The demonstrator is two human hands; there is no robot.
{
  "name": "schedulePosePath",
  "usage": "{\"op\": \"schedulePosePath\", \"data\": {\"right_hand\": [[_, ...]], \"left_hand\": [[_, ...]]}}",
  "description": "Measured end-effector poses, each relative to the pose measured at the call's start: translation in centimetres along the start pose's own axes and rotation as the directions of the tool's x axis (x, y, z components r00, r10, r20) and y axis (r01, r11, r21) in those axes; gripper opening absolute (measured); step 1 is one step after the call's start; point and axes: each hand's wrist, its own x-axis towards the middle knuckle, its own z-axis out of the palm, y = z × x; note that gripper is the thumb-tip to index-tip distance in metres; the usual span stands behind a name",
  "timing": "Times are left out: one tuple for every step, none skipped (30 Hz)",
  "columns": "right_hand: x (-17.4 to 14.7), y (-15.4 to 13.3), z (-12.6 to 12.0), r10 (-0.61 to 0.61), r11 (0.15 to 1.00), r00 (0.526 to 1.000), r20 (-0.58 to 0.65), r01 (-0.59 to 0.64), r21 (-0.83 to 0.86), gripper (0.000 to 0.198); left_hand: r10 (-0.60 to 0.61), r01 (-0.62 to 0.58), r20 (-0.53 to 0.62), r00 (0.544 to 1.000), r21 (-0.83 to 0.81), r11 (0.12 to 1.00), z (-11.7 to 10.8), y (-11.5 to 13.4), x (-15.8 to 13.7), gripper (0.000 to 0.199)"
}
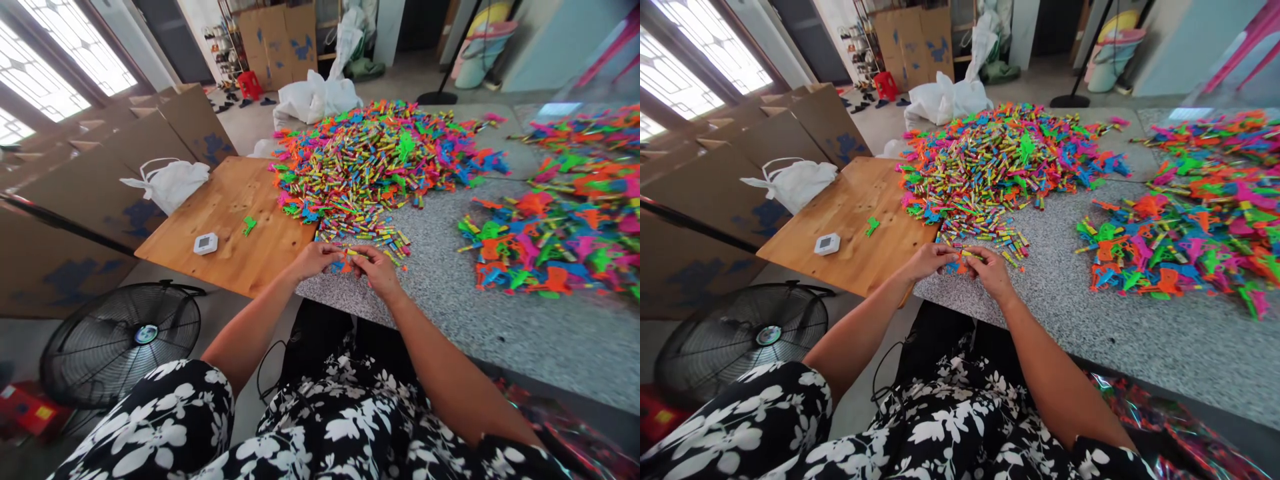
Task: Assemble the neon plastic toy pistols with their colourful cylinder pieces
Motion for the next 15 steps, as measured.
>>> {"op": "schedulePosePath", "data": {"right_hand": [[-0.1,-0.1,-0.1,-0.021,0.999,1.0,-0.005,0.021,-0.045,0.039],[-0.2,-0.3,-0.2,-0.041,0.995,0.999,-0.01,0.04,-0.088,0.037],[-0.2,-0.4,-0.3,-0.056,0.991,0.998,-0.01,0.054,-0.124,0.036],[-0.3,-0.6,-0.4,-0.063,0.987,0.998,-0.005,0.061,-0.148,0.035],[-0.3,-0.7,-0.5,-0.061,0.985,0.998,0.005,0.061,-0.159,0.035],[-0.3,-0.8,-0.6,-0.051,0.986,0.999,0.019,0.053,-0.157,0.035],[-0.3,-0.9,-0.7,-0.035,0.989,0.999,0.032,0.04,-0.142,0.035],[-0.3,-0.9,-0.8,-0.017,0.993,0.999,0.043,0.022,-0.119,0.035],[-0.2,-0.9,-1.0,0.003,0.996,0.999,0.052,0.002,-0.094,0.035],[-0.2,-0.9,-1.1,0.022,0.997,0.998,0.06,-0.018,-0.069,0.035],[-0.1,-0.8,-1.2,0.041,0.998,0.997,0.071,-0.037,-0.051,0.036],[-0.1,-0.8,-1.4,0.058,0.997,0.995,0.085,-0.055,-0.045,0.037],[-0.2,-0.7,-1.5,0.075,0.996,0.991,0.108,-0.069,-0.054,0.038],[-0.2,-0.7,-1.7,0.089,0.994,0.986,0.139,-0.079,-0.075,0.04],[-0.3,-0.7,-1.9,0.099,0.991,0.98,0.17,-0.082,-0.106,0.04]], "left_hand": [[-0.002,0.002,0.005,1.0,-0.001,1.0,0.0,0.0,-0.1,0.036],[-0.002,0.002,0.009,1.0,0.001,1.0,0.1,0.0,-0.1,0.037],[-0.001,0.001,0.012,1.0,0.003,1.0,0.1,0.0,-0.2,0.037],[0.001,-0.001,0.012,1.0,0.0,1.0,0.1,-0.1,-0.2,0.038],[0.005,-0.005,0.012,1.0,-0.007,1.0,0.1,-0.1,-0.2,0.038],[0.008,-0.007,0.014,1.0,-0.017,1.0,0.1,-0.2,-0.2,0.039],[0.009,-0.008,0.019,1.0,-0.029,1.0,0.1,-0.3,-0.1,0.04],[0.008,-0.007,0.025,1.0,-0.038,0.999,0.0,-0.3,-0.1,0.042],[0.005,-0.004,0.031,1.0,-0.044,0.999,-0.1,-0.4,0.0,0.043],[0.0,0.002,0.036,0.999,-0.05,0.999,-0.1,-0.5,0.0,0.044],[-0.007,0.01,0.039,0.999,-0.059,0.998,-0.2,-0.6,0.1,0.045],[-0.016,0.019,0.038,0.999,-0.074,0.997,-0.1,-0.7,0.1,0.045],[-0.028,0.032,0.039,0.999,-0.092,0.995,0.0,-0.8,0.0,0.046],[-0.041,0.045,0.039,0.998,-0.111,0.993,0.3,-0.9,0.0,0.046],[-0.053,0.058,0.04,0.998,-0.124,0.991,0.6,-1.0,-0.1,0.046]]}}
